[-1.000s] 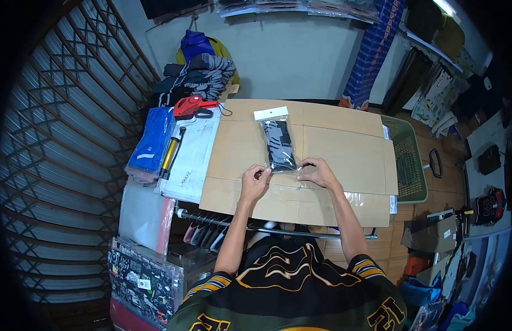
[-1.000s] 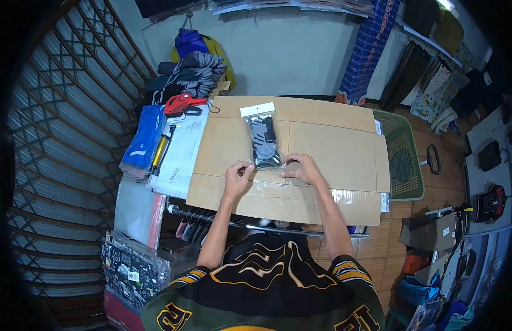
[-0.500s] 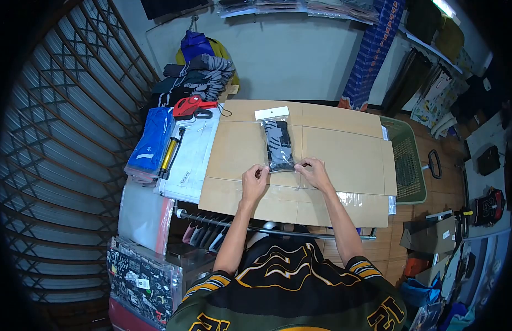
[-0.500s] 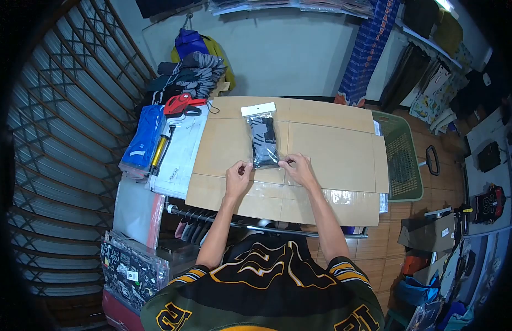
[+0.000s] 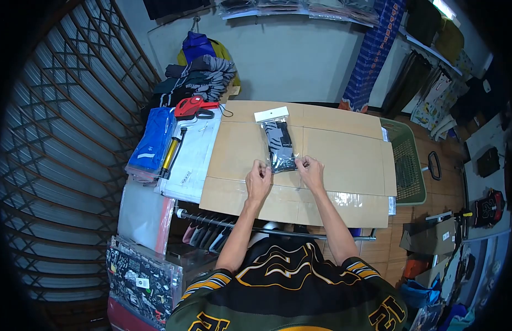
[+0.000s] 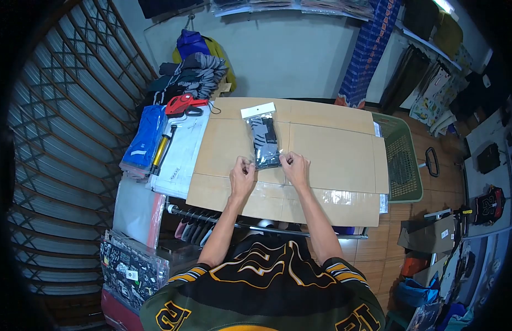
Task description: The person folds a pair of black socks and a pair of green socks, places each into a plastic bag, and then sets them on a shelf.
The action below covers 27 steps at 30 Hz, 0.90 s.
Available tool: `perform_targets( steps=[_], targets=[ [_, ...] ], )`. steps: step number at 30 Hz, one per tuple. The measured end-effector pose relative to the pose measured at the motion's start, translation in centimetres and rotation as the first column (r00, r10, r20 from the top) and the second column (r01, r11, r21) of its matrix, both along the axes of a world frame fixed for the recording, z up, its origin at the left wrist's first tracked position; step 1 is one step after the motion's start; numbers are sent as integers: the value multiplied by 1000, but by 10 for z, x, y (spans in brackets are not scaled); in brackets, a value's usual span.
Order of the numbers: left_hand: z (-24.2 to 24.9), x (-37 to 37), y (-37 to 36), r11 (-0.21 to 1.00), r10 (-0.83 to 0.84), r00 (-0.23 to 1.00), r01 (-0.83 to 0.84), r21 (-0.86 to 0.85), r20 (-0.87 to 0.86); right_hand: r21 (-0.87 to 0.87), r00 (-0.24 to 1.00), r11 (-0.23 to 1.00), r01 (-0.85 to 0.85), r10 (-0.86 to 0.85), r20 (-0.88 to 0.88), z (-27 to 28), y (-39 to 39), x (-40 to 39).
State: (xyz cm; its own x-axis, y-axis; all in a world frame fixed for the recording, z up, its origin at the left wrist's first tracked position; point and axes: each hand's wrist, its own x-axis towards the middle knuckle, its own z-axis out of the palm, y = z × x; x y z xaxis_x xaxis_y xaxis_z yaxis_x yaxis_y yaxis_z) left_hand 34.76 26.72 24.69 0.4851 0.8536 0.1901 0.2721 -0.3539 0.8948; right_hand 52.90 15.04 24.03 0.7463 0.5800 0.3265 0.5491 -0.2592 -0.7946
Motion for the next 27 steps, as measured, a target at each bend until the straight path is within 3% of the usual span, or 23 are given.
perform_targets(
  steps=[3,6,9,13,16,22,25,27],
  targets=[
    [-3,2,-1,940,-105,990,67,335,96,-13,998,998,53,-53,35,2,3,-4],
    [-1,-4,0,947,-151,985,169,274,-86,4,994,996,92,-92,58,1,6,-7],
    [6,-3,-5,920,-140,986,164,355,-93,15,989,991,131,-132,61,-3,8,-8],
    [11,-2,-8,940,-144,987,159,301,-73,-60,989,988,143,-145,-37,1,5,-11],
    [3,1,-3,952,-140,990,132,275,9,57,987,988,144,-147,58,15,-4,-26],
    [14,-7,-5,964,-218,975,206,171,52,-65,907,987,-149,162,388,27,-21,-28],
    [24,-13,-1,940,-266,961,241,243,75,-94,894,974,-205,225,388,33,-23,-17],
    [37,-15,4,919,-291,953,253,303,87,-2,920,953,-304,294,258,48,-24,-9]
  ],
)
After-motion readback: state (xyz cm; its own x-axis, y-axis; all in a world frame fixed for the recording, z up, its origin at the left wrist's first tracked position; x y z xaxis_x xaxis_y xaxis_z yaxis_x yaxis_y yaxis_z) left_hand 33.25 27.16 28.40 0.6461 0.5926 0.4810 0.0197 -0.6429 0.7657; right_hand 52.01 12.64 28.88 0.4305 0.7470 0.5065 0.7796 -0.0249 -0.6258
